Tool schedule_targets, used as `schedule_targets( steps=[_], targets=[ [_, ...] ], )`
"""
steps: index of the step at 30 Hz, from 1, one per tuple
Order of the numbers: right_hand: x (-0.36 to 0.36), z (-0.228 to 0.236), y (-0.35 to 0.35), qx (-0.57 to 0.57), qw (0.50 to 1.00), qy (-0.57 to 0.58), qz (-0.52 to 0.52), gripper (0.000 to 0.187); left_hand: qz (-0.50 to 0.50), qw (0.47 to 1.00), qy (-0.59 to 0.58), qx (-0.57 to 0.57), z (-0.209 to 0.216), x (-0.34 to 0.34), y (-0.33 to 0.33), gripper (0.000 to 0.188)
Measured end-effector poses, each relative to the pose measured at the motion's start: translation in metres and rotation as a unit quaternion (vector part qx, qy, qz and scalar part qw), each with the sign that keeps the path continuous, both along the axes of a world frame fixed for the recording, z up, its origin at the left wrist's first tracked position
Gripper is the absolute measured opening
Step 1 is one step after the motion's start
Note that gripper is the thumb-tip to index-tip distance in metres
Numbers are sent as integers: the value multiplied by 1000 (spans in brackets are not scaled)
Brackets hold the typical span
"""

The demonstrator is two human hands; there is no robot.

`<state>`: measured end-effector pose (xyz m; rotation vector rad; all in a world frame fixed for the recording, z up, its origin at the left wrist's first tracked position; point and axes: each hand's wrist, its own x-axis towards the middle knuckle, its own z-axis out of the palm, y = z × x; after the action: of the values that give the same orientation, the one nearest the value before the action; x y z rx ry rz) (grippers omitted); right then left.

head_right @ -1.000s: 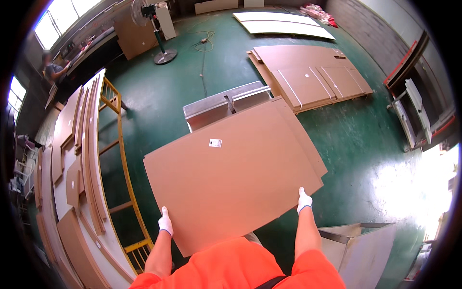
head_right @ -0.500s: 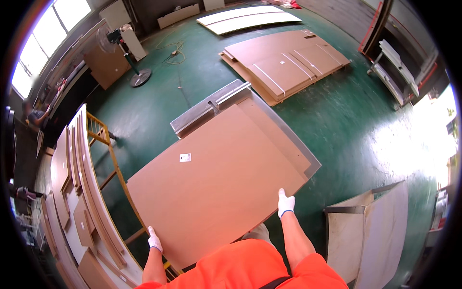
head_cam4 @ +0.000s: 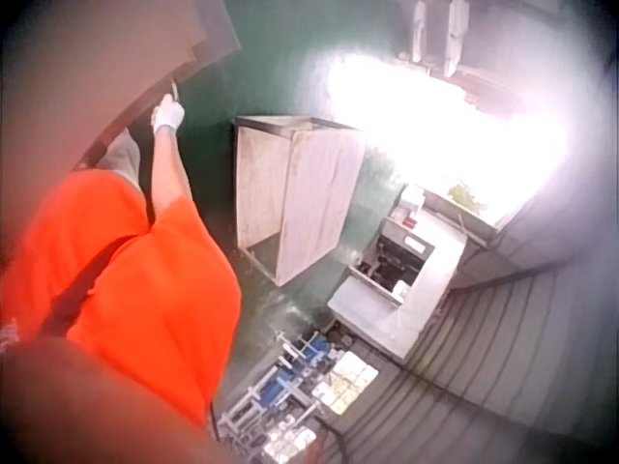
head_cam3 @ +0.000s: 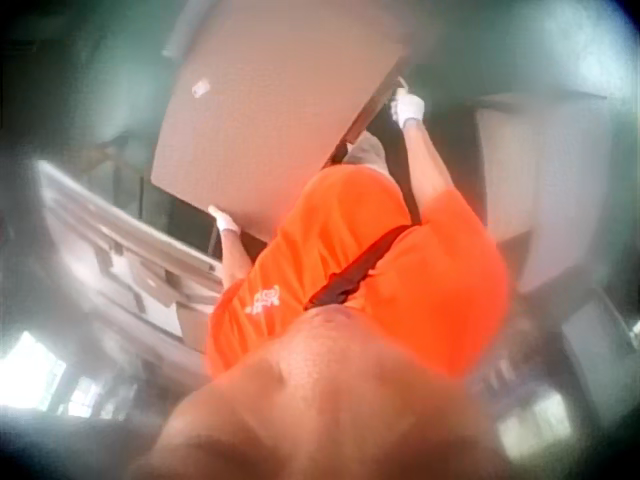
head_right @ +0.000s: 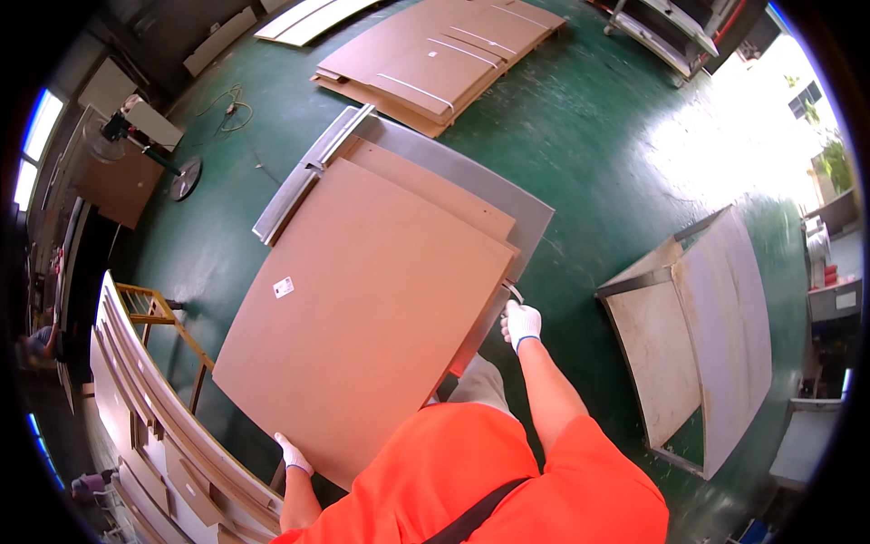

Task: The person picks up and moves several wood panels and boards between tables and a stack in a workshop, working with a second person to move one large panel onto a rollers track.

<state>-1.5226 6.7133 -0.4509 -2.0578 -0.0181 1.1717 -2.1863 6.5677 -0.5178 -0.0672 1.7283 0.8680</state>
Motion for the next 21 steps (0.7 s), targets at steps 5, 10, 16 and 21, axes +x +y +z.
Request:
schedule_targets(
  steps=[5, 10, 16, 21],
  targets=[
    [43, -80, -16, 147, 914, 278, -257, 60, -31, 997, -63, -31, 15, 4, 13, 100],
    [59, -74, 13, 304, 797, 185, -489, 33, -46, 997, -26, -65, 19, 8, 24, 98],
    [18, 93, 43, 422, 859, -221, -187, 41, -21, 1000, 1, 1, 8, 11, -3, 95],
    [7, 155, 64, 442, 827, -334, -99, 39, -43, 997, 50, -29, 41, 43, 12, 92]
  ],
)
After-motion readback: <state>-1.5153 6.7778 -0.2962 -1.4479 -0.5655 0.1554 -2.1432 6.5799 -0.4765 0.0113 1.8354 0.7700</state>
